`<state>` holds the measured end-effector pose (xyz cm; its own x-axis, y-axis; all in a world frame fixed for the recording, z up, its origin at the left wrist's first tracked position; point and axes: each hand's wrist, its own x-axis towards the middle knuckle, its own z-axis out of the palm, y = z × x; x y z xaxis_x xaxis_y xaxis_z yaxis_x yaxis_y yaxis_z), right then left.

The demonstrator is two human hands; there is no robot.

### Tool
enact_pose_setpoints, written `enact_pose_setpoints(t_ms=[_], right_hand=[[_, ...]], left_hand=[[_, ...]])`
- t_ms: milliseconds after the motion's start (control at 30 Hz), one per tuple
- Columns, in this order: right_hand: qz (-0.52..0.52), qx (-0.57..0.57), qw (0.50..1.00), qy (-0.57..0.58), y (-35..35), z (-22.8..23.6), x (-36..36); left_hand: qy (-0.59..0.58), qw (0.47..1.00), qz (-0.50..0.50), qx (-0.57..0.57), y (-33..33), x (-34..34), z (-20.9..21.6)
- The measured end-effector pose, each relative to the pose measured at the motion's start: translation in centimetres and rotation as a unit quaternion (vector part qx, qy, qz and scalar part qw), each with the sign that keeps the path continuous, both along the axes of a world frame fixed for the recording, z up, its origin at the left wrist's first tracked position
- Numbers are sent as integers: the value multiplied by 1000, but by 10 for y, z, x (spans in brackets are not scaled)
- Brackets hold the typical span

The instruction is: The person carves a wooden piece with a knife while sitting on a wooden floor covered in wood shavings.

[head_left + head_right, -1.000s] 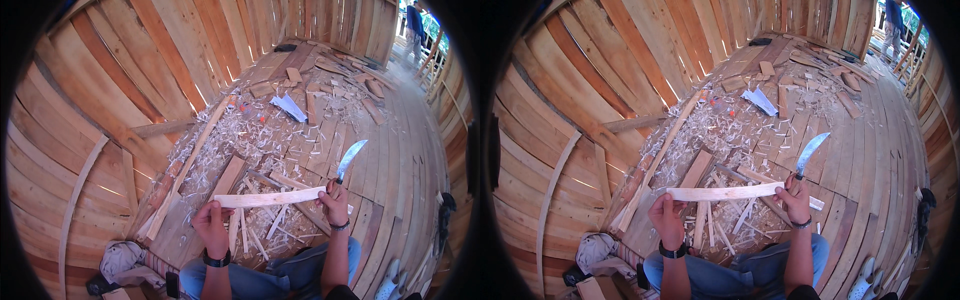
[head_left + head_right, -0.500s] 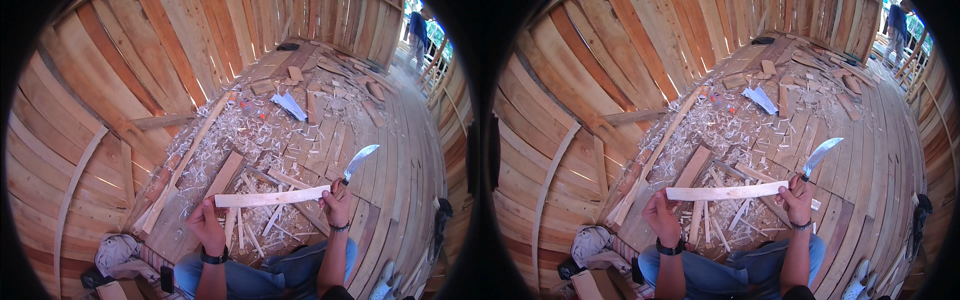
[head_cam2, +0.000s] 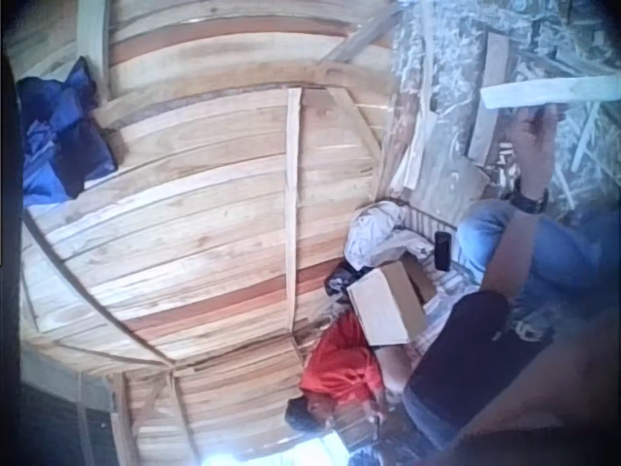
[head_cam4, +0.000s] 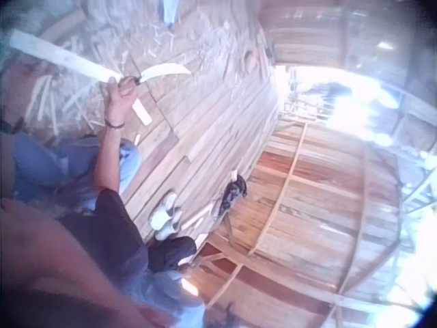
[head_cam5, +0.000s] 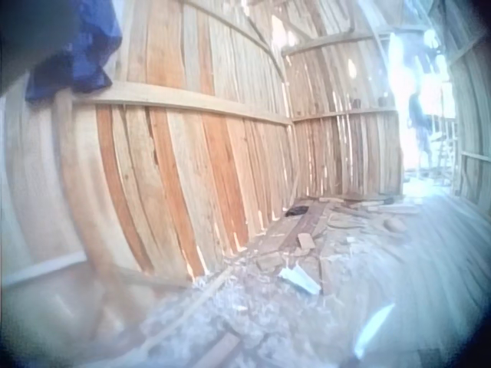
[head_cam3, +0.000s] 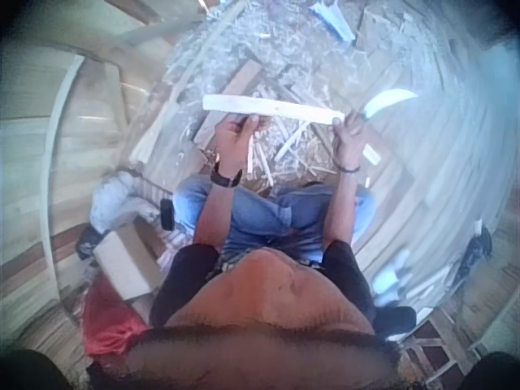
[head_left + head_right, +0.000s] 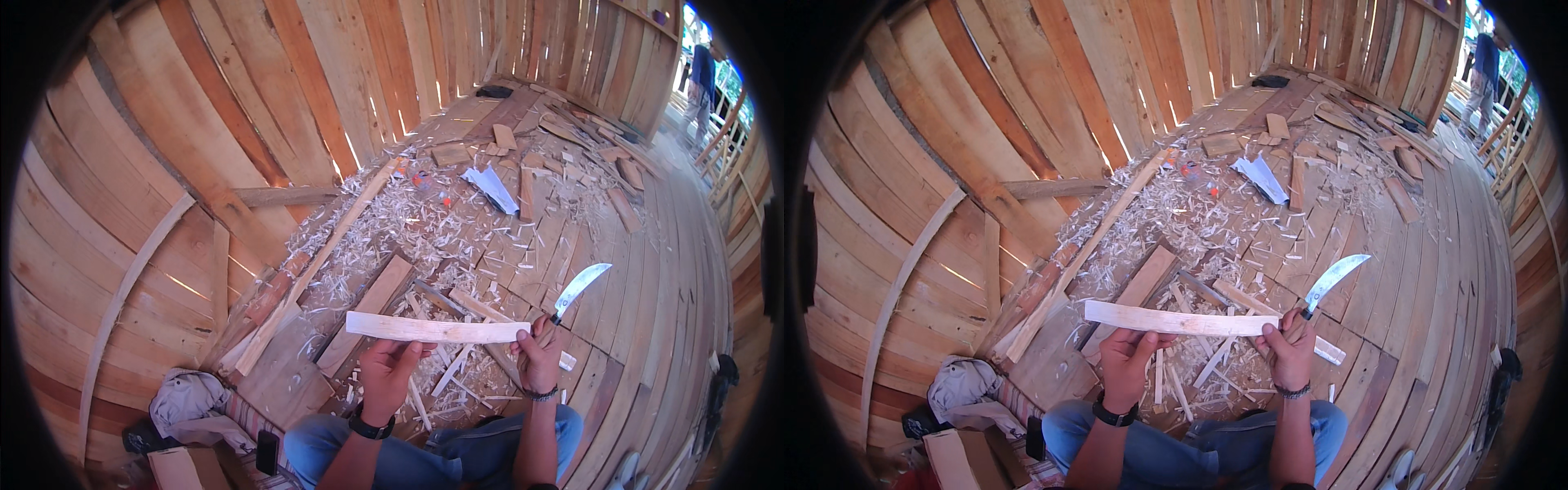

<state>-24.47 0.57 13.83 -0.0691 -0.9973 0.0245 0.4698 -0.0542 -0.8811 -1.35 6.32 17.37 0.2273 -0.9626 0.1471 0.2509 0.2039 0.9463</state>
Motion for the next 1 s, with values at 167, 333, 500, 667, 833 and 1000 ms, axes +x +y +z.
enact_pose_setpoints(t_ms=[167, 333, 500, 667, 833, 1000], right_hand=[[131, 7, 990, 58, 16, -3, 16], [280, 1, 956, 90, 24, 10, 22], [275, -37, 958, 66, 18, 3, 21], [279, -24, 959, 51, 23, -3, 33], [304, -2, 950, 68, 44, 12, 64], [238, -38, 965, 107, 60, 10, 79]], left_hand=[[-12, 998, 58, -1, 0, 4, -3], [38, 995, 96, 9, 3, 9, 5], [-59, 986, 149, 32, 1, 10, -5], [-175, 973, 151, 17, 2, 0, 7], [-239, 960, 141, 22, 7, -4, 8], [-201, 971, 121, 39, 8, -14, 12]])
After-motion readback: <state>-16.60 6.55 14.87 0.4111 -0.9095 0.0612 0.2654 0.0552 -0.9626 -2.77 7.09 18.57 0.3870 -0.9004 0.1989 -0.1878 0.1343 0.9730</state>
